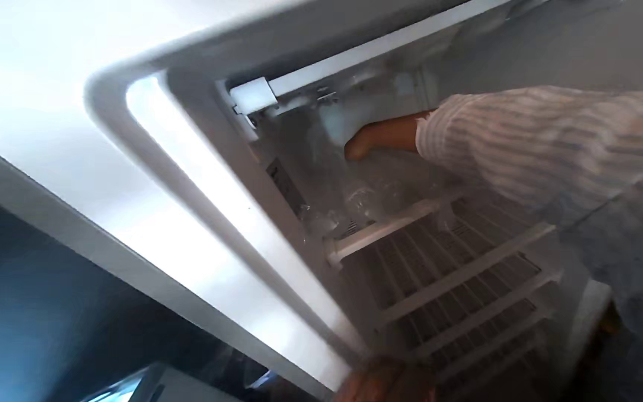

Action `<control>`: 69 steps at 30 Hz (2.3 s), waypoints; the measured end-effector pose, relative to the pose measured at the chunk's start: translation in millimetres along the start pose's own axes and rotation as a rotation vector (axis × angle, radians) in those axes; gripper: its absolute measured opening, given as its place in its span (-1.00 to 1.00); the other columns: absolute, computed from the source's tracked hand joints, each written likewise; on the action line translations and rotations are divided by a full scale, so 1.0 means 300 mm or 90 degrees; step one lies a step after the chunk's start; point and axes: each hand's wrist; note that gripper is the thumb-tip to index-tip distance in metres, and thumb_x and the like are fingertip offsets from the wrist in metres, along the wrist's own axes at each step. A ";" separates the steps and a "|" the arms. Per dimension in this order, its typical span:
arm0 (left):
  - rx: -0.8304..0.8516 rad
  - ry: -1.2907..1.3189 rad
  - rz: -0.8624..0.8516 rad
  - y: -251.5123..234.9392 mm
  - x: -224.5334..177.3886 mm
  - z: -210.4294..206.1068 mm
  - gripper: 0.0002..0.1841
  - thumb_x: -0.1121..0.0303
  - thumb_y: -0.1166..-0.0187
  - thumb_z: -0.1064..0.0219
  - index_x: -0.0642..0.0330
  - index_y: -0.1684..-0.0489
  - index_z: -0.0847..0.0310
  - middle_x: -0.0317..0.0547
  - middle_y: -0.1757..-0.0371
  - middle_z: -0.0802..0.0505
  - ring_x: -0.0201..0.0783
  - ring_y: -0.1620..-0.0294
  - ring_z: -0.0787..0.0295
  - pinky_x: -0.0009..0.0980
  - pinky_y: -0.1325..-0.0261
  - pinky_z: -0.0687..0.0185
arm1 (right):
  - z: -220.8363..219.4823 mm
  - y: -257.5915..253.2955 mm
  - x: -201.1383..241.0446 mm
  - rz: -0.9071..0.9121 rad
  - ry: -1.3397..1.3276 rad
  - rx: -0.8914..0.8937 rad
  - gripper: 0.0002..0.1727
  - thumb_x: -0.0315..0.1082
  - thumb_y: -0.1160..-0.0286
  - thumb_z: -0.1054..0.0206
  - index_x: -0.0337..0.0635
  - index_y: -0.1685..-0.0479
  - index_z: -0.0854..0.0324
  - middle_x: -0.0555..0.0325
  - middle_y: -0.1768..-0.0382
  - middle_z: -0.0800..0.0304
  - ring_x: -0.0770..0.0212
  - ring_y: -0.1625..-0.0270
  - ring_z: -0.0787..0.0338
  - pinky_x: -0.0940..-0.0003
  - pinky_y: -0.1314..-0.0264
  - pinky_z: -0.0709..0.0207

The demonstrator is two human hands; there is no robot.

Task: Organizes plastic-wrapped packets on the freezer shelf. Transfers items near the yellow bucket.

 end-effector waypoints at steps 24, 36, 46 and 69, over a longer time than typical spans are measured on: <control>0.006 -0.277 0.054 -0.510 0.113 -0.088 -0.72 0.31 -0.78 -0.21 0.10 -0.19 -0.85 0.13 0.22 -0.93 0.13 0.28 -0.86 0.17 0.19 -0.63 | -0.312 0.613 -0.093 0.278 0.018 -0.504 -0.48 -0.06 -0.53 -0.42 -0.01 -0.47 -0.68 -0.06 -0.49 -0.67 -0.19 -0.65 -0.51 -0.34 -0.77 -0.07; 0.067 -0.300 0.063 -0.497 0.109 -0.099 -0.62 0.61 -0.56 -0.31 0.22 -0.33 -0.75 0.12 -0.37 -0.82 0.32 -0.20 -0.83 0.37 -0.15 -0.62 | -0.439 0.488 -0.036 0.366 -0.030 -0.825 -0.81 -0.39 -0.51 -0.35 -0.06 0.22 -0.92 0.21 0.06 -0.96 0.14 -0.05 -0.87 0.01 -0.37 -0.53; -0.055 -0.231 -0.012 -0.357 -0.001 -0.033 -0.57 0.49 -0.66 -0.09 0.12 -0.44 -0.69 0.15 -0.51 -0.70 -0.09 -0.43 -0.74 -0.27 -0.36 -0.66 | -0.401 0.654 -0.088 0.389 -0.252 -0.897 -0.71 -0.30 -0.62 -0.28 -0.29 0.06 -0.86 0.01 0.00 -0.94 0.15 -0.18 -0.85 0.23 -0.42 -0.59; -0.225 -0.040 -0.022 0.033 0.099 0.108 -0.81 0.35 -0.77 -0.17 0.05 0.02 -0.76 -0.46 -0.18 -0.82 -0.65 -0.36 -0.63 -0.68 -0.41 -0.51 | -0.337 0.381 0.228 0.380 -0.178 -0.692 -0.81 -0.36 -0.56 -0.36 -0.17 0.18 -0.91 0.03 -0.05 -0.94 -0.01 -0.10 -0.88 0.01 -0.13 -0.68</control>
Point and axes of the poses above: each hand's wrist, its own y-axis away from the middle knuckle, its own z-axis out of the back of the hand, x = y × z
